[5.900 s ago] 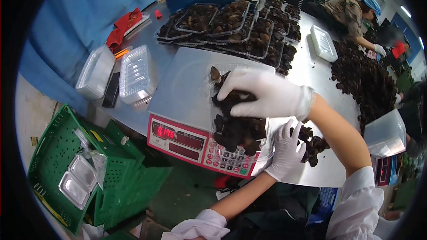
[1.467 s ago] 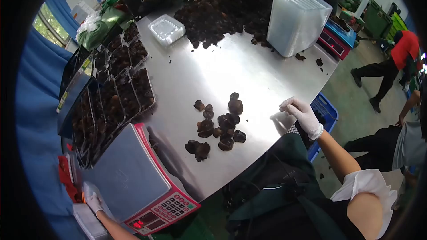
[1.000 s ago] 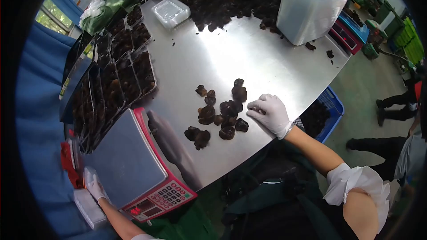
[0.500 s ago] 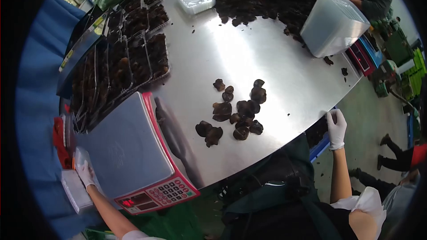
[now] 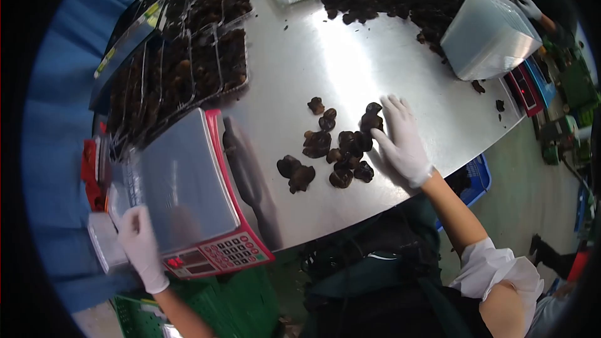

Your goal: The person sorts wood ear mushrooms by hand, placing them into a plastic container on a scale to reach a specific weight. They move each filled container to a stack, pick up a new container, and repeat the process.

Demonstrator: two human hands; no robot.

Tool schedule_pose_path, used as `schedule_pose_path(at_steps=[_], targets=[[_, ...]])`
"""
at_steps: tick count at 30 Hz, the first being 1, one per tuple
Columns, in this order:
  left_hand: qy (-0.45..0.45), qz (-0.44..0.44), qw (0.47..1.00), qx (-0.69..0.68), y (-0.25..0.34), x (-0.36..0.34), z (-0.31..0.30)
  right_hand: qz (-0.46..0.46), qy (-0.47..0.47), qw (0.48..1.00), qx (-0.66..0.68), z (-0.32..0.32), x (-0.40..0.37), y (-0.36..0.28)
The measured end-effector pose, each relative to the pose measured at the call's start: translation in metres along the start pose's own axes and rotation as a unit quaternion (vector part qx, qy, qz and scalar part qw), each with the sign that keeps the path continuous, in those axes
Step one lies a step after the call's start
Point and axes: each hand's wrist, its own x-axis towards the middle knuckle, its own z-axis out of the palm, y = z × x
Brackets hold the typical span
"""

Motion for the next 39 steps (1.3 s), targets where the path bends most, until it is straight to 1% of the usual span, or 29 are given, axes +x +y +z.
schedule_pose_path(at_steps=[1,3,4,5,6,7,8,9,10,11,12,13,14,17,19,20,23,24,25,27,28,30,31,33,34,36,37,38,39], targets=[[-0.014,0.005,1.0,0.002,0.018,-0.009,0.011,-0.023,-0.008,0.999,-0.031,0.014,0.01,0.001],[-0.016,0.006,1.0,0.023,0.042,-0.019,0.026,-0.08,-0.049,0.995,-0.017,0.038,0.019,-0.002],[0.005,0.006,0.998,0.056,0.076,-0.026,0.028,-0.105,-0.077,0.991,0.03,0.034,0.024,-0.017],[0.072,0.078,0.989,0.101,0.094,-0.033,0.034,-0.113,-0.124,0.977,0.13,0.027,0.025,-0.028],[0.109,0.154,0.972,0.137,0.115,-0.044,0.037,-0.162,-0.143,0.965,0.151,0.027,0.026,-0.027],[0.118,0.183,0.973,0.071,0.126,-0.06,0.05,-0.209,-0.161,0.949,0.171,0.026,0.027,-0.024],[0.075,0.207,0.975,-0.005,0.139,-0.078,0.068,-0.198,-0.178,0.942,0.205,0.022,0.031,-0.02],[0.004,0.201,0.974,-0.104,0.163,-0.094,0.09,-0.188,-0.196,0.933,0.238,0.014,0.041,-0.018],[-0.064,0.18,0.976,-0.1,0.186,-0.104,0.111,-0.043,-0.242,0.902,0.356,0.004,0.05,-0.022],[-0.108,0.137,0.975,-0.135,0.195,-0.112,0.137,0.033,-0.233,0.897,0.374,-0.006,0.06,-0.028],[-0.125,0.12,0.971,-0.162,0.199,-0.116,0.159,-0.04,-0.212,0.938,0.27,-0.003,0.079,-0.019],[-0.12,0.085,0.975,-0.166,0.207,-0.116,0.177,-0.112,-0.189,0.962,0.159,0.003,0.096,-0.006],[-0.116,0.075,0.976,-0.171,0.211,-0.116,0.193,-0.11,-0.191,0.962,0.159,0.017,0.099,0.0],[-0.096,0.072,0.978,-0.168,0.222,-0.106,0.233,-0.277,-0.155,0.948,0.033,0.065,0.099,0.002],[-0.079,0.095,0.977,-0.172,0.229,-0.1,0.241,-0.3,-0.276,0.905,0.123,0.058,0.098,-0.009],[-0.08,0.096,0.965,-0.232,0.231,-0.1,0.241,-0.29,-0.353,0.873,0.17,0.048,0.099,-0.009],[-0.098,0.057,0.925,-0.364,0.227,-0.1,0.237,-0.286,-0.318,0.875,0.228,0.036,0.079,0.003],[-0.097,0.051,0.922,-0.372,0.224,-0.1,0.231,-0.284,-0.332,0.87,0.23,0.027,0.079,0.005],[-0.104,0.025,0.901,-0.421,0.219,-0.1,0.228,-0.258,-0.377,0.864,0.212,0.017,0.08,0.007],[-0.181,0.063,0.93,-0.312,0.204,-0.09,0.207,-0.226,-0.414,0.858,0.202,0.002,0.076,0.009],[-0.184,0.063,0.93,-0.311,0.201,-0.09,0.198,-0.224,-0.414,0.859,0.204,-0.006,0.073,0.012],[-0.222,0.113,0.954,-0.165,0.201,-0.09,0.186,-0.257,-0.412,0.857,0.173,-0.022,0.07,0.012],[-0.222,0.112,0.954,-0.165,0.204,-0.089,0.182,-0.258,-0.413,0.856,0.173,-0.029,0.068,0.007],[-0.281,0.09,0.954,-0.051,0.212,-0.089,0.18,-0.228,-0.409,0.882,-0.054,-0.04,0.058,-0.005],[-0.279,0.09,0.955,-0.051,0.218,-0.089,0.183,-0.221,-0.403,0.879,-0.13,-0.037,0.05,-0.016],[-0.319,0.085,0.944,-0.03,0.23,-0.086,0.191,-0.207,-0.406,0.877,-0.155,-0.027,0.042,-0.033],[-0.316,0.087,0.944,-0.03,0.231,-0.084,0.195,-0.19,-0.41,0.874,-0.179,-0.024,0.041,-0.035],[-0.308,0.1,0.945,-0.051,0.229,-0.083,0.202,-0.183,-0.384,0.893,-0.145,-0.015,0.04,-0.03],[-0.299,0.113,0.945,-0.071,0.229,-0.08,0.207,-0.184,-0.382,0.894,-0.147,-0.01,0.045,-0.026]])
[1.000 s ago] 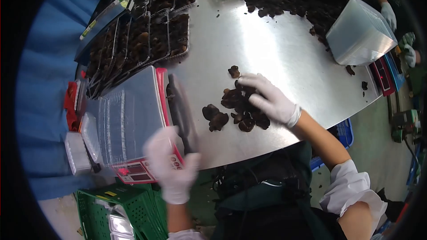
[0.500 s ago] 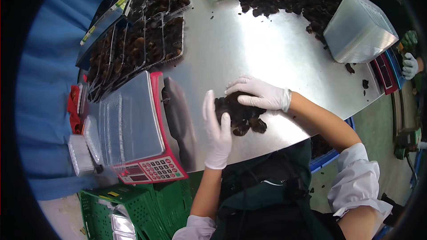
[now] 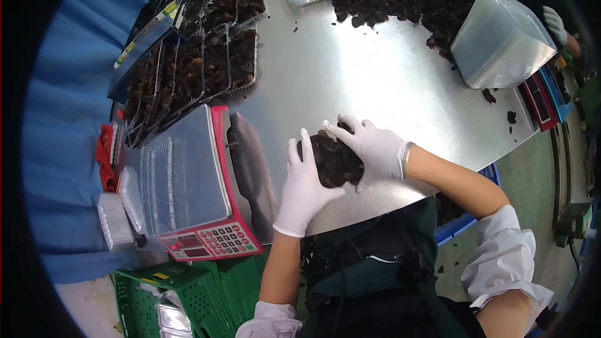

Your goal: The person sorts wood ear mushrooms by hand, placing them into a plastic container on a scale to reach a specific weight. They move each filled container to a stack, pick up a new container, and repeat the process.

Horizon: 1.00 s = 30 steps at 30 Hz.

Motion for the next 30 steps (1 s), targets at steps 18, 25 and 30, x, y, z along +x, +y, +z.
schedule_pose_path(at_steps=[18,25,30], targets=[[0.253,-0.004,0.909,-0.332,-0.008,-0.048,-0.099,-0.189,0.111,0.91,0.351,-0.07,0.053,-0.112],[0.394,-0.102,0.882,-0.239,-0.1,-0.116,-0.202,-0.482,0.133,0.845,0.189,-0.078,0.217,-0.239],[0.347,-0.223,0.909,-0.053,-0.163,-0.132,-0.21,-0.434,0.013,0.901,-0.007,-0.077,0.279,-0.28]])
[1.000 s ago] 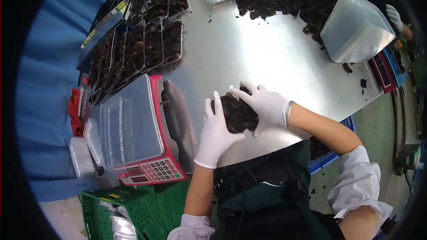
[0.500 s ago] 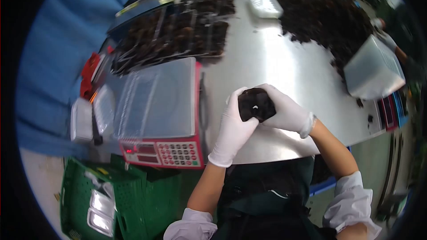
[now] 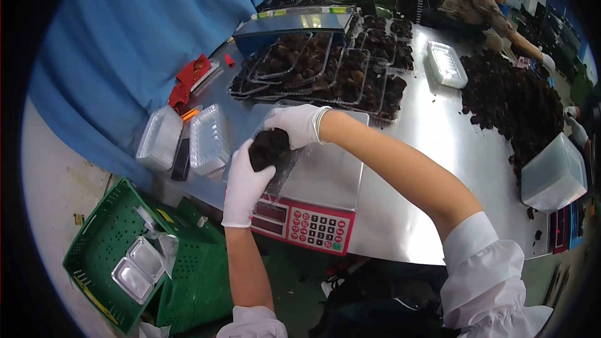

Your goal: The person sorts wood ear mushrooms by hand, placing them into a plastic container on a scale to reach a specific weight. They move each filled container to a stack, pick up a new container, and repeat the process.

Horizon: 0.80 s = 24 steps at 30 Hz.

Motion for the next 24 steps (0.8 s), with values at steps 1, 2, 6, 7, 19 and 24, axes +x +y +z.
schedule_pose_path(at_steps=[1,2,6,7,19,24], targets=[[-0.004,0.02,0.998,0.056,-0.009,-0.002,-0.001,0.038,-0.072,0.996,-0.041,-0.002,0.005,0.001],[0.0,0.021,0.998,0.053,-0.015,-0.004,-0.002,0.037,-0.073,0.996,-0.046,-0.006,0.008,0.005],[-0.089,-0.015,0.996,0.018,0.001,-0.023,-0.022,0.024,-0.021,0.997,-0.069,-0.014,-0.01,0.026],[-0.057,0.006,0.997,0.056,0.004,-0.029,-0.023,0.026,0.016,1.0,-0.005,-0.018,-0.018,0.027],[-0.03,0.328,0.915,-0.231,0.083,-0.123,0.111,0.379,0.479,0.78,0.138,0.135,-0.239,-0.022],[-0.238,0.335,0.868,-0.278,0.114,-0.143,0.178,0.503,0.253,0.822,-0.08,0.157,-0.287,-0.025]])
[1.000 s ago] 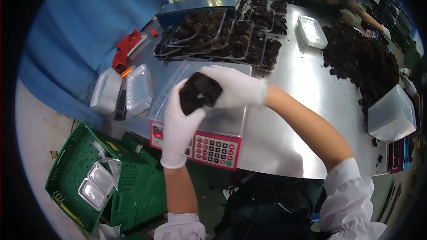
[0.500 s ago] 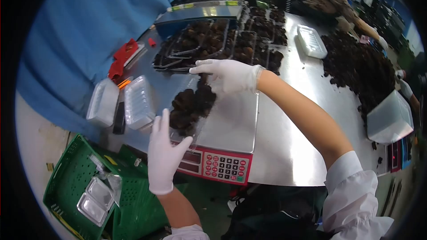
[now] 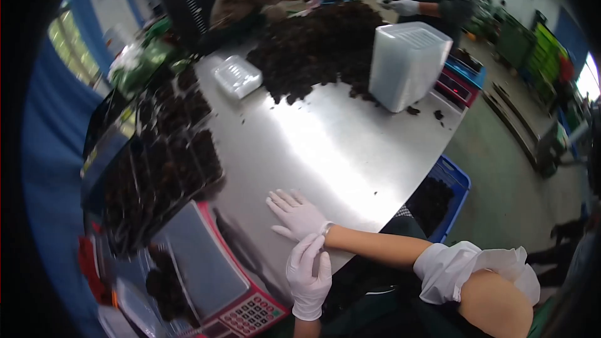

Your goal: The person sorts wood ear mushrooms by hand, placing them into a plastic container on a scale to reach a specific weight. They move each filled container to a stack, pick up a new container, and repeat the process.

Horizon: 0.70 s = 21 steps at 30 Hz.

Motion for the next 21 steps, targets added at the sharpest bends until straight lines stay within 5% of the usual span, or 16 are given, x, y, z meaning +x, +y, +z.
schedule_pose_path(at_steps=[3,10,14,18,21], targets=[[-0.043,-0.013,0.999,0.006,-0.015,0.004,0.018,0.106,-0.048,0.992,-0.046,-0.055,-0.041,0.048],[-0.053,-0.072,0.994,0.057,-0.027,0.009,0.044,0.365,0.087,0.896,-0.237,-0.168,-0.213,0.186],[-0.053,-0.073,0.988,0.128,-0.032,0.01,0.059,0.401,0.385,0.789,-0.264,-0.169,-0.31,0.239],[-0.082,-0.098,0.974,0.186,-0.029,0.021,0.073,0.294,0.424,0.854,-0.069,-0.184,-0.285,0.224],[-0.132,-0.131,0.947,0.26,-0.019,0.043,0.086,0.251,0.339,0.903,0.086,-0.201,-0.206,0.195]])
